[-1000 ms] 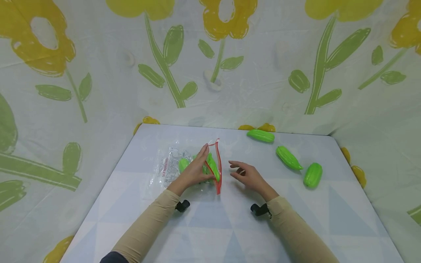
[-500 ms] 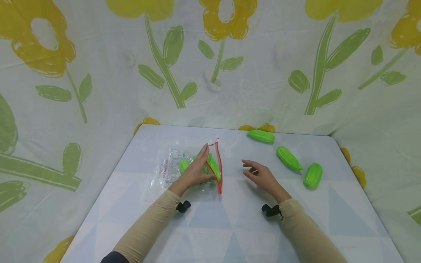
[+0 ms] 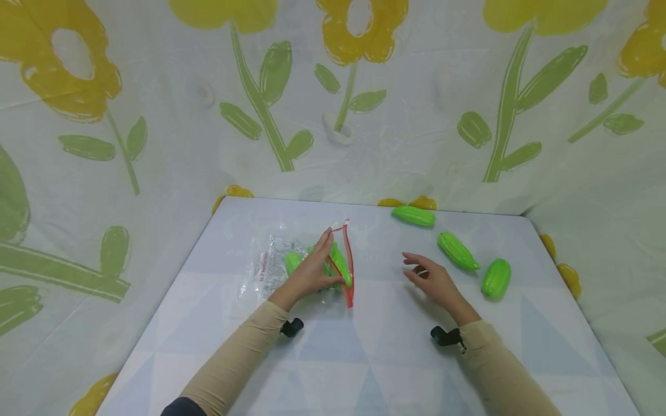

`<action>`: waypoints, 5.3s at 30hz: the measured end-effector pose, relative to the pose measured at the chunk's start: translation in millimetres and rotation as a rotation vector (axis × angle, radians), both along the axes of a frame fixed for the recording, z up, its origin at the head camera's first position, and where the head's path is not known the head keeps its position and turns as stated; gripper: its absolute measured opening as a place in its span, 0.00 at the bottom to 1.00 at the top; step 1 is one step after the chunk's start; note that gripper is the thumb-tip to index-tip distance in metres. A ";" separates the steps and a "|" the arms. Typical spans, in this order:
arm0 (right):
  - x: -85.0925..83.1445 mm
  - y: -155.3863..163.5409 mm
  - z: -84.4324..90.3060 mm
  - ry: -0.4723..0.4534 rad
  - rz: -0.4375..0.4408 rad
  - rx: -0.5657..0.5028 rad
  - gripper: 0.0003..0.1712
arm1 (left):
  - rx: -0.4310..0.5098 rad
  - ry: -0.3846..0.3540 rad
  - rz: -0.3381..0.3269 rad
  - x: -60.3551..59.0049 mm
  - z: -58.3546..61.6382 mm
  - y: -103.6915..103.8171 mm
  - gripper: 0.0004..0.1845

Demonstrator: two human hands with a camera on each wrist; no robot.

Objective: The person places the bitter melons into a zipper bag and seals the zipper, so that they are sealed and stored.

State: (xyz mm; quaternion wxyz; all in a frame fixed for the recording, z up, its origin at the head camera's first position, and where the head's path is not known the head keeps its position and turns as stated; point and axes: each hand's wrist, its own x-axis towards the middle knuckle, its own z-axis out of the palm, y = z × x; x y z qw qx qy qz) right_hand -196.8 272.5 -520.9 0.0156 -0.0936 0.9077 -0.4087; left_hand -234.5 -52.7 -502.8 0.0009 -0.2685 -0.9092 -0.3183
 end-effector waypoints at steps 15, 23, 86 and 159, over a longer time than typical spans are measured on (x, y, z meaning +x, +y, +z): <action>6.1 31.5 0.6 0.030 -0.047 -0.001 0.28 | -0.011 0.001 -0.006 0.5 -0.4 -0.5 0.63; 5.8 49.6 1.8 0.078 -0.086 0.030 0.28 | -0.006 0.009 -0.007 -0.2 -1.9 -0.2 0.62; -5.0 93.4 12.2 0.045 -0.293 0.243 0.26 | 0.001 -0.006 -0.011 2.2 -2.6 21.4 0.62; 18.1 44.4 7.6 -0.160 -0.108 0.114 0.33 | 0.003 -0.015 -0.040 2.7 -3.3 36.4 0.62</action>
